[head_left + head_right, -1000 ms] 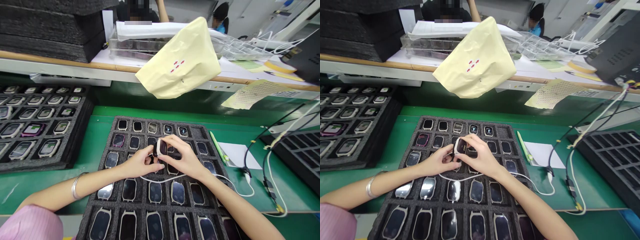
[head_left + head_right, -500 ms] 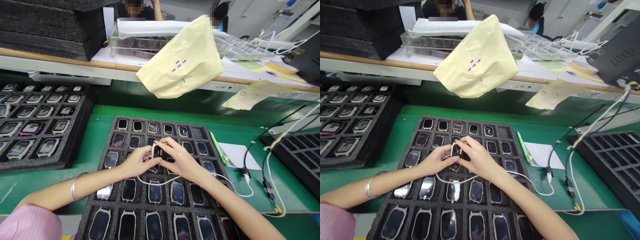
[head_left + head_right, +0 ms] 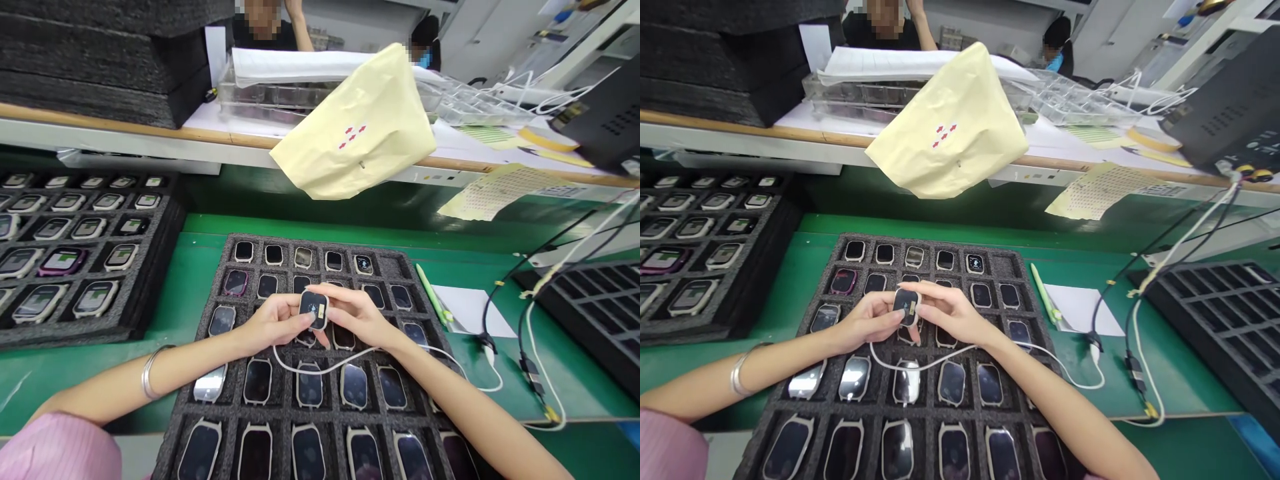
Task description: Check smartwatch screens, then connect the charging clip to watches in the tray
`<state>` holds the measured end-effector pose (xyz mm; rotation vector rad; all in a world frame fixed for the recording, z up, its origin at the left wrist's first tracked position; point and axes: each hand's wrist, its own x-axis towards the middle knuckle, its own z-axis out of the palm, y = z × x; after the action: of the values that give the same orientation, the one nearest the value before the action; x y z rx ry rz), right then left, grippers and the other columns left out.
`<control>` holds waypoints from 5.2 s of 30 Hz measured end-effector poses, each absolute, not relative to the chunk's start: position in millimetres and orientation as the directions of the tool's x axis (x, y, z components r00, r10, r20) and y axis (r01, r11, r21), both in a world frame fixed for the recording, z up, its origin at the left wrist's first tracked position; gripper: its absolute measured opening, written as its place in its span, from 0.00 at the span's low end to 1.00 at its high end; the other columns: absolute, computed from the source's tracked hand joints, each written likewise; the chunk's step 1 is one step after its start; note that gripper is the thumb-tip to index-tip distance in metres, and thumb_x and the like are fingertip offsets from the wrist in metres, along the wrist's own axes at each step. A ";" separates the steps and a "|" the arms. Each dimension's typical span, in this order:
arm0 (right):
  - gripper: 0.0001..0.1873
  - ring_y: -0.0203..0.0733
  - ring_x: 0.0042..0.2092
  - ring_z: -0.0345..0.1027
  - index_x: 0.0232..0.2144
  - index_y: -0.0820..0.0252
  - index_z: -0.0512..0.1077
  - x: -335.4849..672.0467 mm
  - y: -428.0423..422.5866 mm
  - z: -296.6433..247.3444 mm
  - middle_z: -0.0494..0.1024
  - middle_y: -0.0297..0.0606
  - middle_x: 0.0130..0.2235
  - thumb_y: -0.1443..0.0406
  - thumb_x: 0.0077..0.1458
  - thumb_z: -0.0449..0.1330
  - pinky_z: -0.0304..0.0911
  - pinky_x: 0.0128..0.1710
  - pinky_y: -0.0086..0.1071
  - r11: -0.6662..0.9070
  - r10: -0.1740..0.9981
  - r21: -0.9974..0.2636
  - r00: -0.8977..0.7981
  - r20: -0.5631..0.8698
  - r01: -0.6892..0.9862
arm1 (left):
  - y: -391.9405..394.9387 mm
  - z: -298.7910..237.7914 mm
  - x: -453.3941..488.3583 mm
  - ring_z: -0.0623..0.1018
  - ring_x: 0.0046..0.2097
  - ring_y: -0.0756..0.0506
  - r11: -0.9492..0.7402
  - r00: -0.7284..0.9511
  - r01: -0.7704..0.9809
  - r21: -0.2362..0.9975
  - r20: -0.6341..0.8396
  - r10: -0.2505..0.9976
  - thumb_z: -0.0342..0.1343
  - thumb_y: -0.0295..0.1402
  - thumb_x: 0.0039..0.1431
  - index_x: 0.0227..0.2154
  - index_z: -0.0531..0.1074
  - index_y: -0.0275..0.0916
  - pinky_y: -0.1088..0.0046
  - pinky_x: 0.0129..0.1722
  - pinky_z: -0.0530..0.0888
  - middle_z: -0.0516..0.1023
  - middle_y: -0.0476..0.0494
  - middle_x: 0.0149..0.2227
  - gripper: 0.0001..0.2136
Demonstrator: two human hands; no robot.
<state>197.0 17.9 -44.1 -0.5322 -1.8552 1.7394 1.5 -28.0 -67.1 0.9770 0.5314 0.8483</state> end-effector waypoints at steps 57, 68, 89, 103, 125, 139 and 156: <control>0.18 0.53 0.53 0.63 0.51 0.60 0.69 360.7 81.2 -34.4 0.70 0.48 0.50 0.64 0.58 0.56 0.59 0.54 0.48 0.546 0.834 -0.343 -0.533 0.141 0.764 | -18.5 -44.8 15.4 0.62 0.21 0.57 0.430 0.537 -0.171 0.886 -0.282 0.795 0.57 0.45 0.56 0.35 0.64 0.37 0.83 0.17 0.59 0.69 0.50 0.28 0.16; 0.22 0.55 0.50 0.64 0.48 0.61 0.71 349.7 46.0 -20.0 0.70 0.47 0.48 0.65 0.50 0.66 0.63 0.49 0.48 0.573 0.796 -0.171 -0.594 -0.115 0.801 | -13.7 -62.6 29.3 0.63 0.22 0.56 0.505 0.612 -0.221 0.834 -0.285 0.738 0.60 0.39 0.53 0.30 0.67 0.35 0.81 0.20 0.64 0.69 0.50 0.27 0.12; 0.20 0.53 0.51 0.67 0.50 0.58 0.67 213.7 16.2 -17.8 0.73 0.45 0.49 0.65 0.55 0.64 0.64 0.52 0.48 0.727 0.653 -0.438 -0.731 0.201 0.529 | -11.8 -68.6 27.3 0.75 0.42 0.45 0.438 0.589 -0.379 0.815 -0.153 0.794 0.66 0.30 0.46 0.40 0.73 0.35 0.70 0.42 0.71 0.76 0.41 0.40 0.16; 0.19 0.50 0.52 0.66 0.52 0.55 0.64 213.7 18.5 -33.1 0.69 0.44 0.50 0.64 0.60 0.60 0.66 0.51 0.44 0.670 0.642 -0.576 -0.755 0.132 0.468 | -13.2 -76.4 25.7 0.79 0.39 0.45 0.481 0.523 -0.365 0.797 -0.252 0.814 0.68 0.40 0.45 0.36 0.74 0.31 0.65 0.46 0.75 0.79 0.39 0.34 0.19; 0.20 0.46 0.44 0.67 0.49 0.58 0.66 213.8 11.7 -43.2 0.71 0.42 0.42 0.65 0.55 0.64 0.67 0.43 0.40 0.692 0.603 -0.668 -0.727 0.328 0.273 | -16.1 -73.6 23.2 0.77 0.27 0.47 0.396 0.593 -0.232 0.888 -0.194 0.782 0.63 0.45 0.50 0.33 0.69 0.31 0.73 0.28 0.75 0.76 0.41 0.25 0.19; 0.24 0.46 0.44 0.66 0.50 0.59 0.66 218.2 11.0 -50.1 0.71 0.43 0.42 0.64 0.53 0.67 0.66 0.42 0.39 0.675 0.602 -0.691 -0.734 0.313 0.259 | -17.8 -72.7 26.8 0.60 0.19 0.56 0.357 0.539 -0.133 0.924 -0.235 0.809 0.63 0.44 0.49 0.33 0.70 0.32 0.81 0.18 0.57 0.64 0.55 0.20 0.18; 0.21 0.50 0.48 0.67 0.48 0.59 0.66 275.8 18.7 -13.5 0.73 0.43 0.45 0.57 0.55 0.64 0.63 0.48 0.42 0.636 0.760 -0.486 -0.597 0.258 0.599 | -20.2 -79.6 29.6 0.72 0.43 0.44 0.233 0.632 -0.048 0.971 -0.151 0.760 0.53 0.45 0.59 0.46 0.67 0.35 0.68 0.45 0.67 0.73 0.44 0.36 0.19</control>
<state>275.8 18.7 -13.5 -1.0695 -2.4142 0.4891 29.6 -20.2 -79.6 1.2207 0.7146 0.6251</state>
